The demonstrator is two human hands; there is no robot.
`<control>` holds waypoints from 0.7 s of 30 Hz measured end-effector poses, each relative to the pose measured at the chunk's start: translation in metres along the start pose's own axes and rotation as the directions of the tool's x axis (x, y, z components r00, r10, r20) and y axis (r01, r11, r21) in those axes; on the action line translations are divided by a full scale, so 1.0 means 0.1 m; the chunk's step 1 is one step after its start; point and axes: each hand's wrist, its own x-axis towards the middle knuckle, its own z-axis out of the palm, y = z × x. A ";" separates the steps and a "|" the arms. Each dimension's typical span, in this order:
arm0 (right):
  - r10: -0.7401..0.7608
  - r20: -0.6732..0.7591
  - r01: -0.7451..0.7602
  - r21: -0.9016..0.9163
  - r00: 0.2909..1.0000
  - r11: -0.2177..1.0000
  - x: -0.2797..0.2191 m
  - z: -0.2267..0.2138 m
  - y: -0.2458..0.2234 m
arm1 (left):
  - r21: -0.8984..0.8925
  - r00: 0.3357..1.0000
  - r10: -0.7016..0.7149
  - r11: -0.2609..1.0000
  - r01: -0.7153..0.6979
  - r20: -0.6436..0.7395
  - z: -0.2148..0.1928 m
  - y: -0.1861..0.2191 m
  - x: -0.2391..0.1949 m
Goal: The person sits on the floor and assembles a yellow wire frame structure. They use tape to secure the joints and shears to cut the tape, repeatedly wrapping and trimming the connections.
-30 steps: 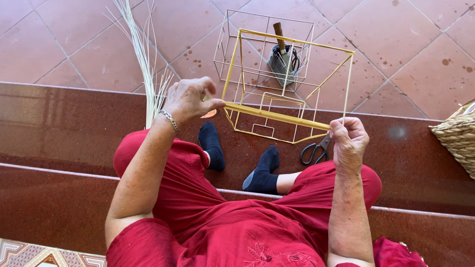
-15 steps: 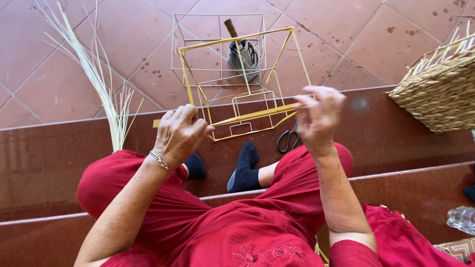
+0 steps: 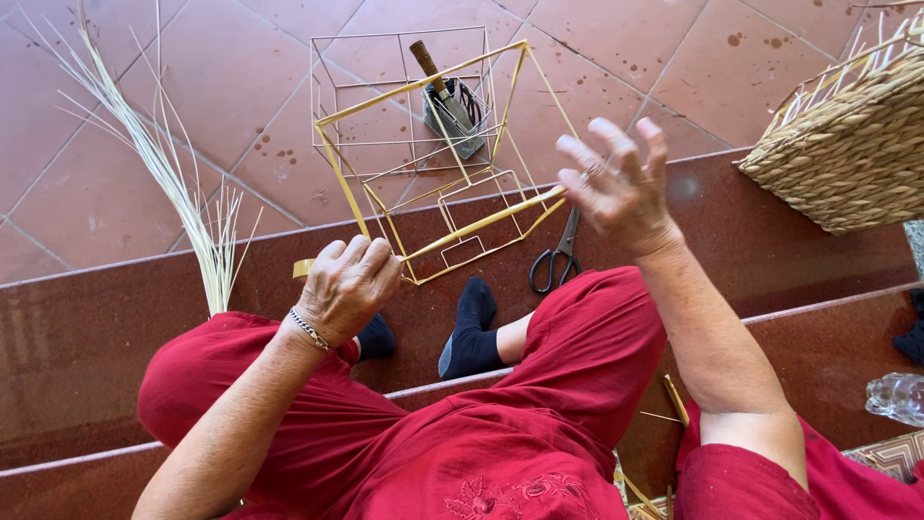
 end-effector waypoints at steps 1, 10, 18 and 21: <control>0.039 -0.009 -0.039 -0.001 0.999 0.999 -0.03 -0.01 0.08 | -0.014 1.000 -0.002 1.000 0.002 -0.004 0.01 0.03 0.01; 0.529 0.021 -0.526 0.149 0.848 0.837 -0.08 0.03 -0.19 | -0.258 0.977 -0.212 0.944 0.204 -0.003 0.10 0.39 0.24; 0.490 0.786 -0.210 0.588 0.378 -0.781 -0.02 0.13 -1.32 | -0.498 0.913 -0.390 0.772 0.394 0.117 0.04 0.45 0.26; 0.375 0.808 0.050 0.397 0.454 -0.916 0.02 0.20 -1.38 | -0.509 0.917 -0.381 0.770 0.385 0.119 0.02 0.47 0.26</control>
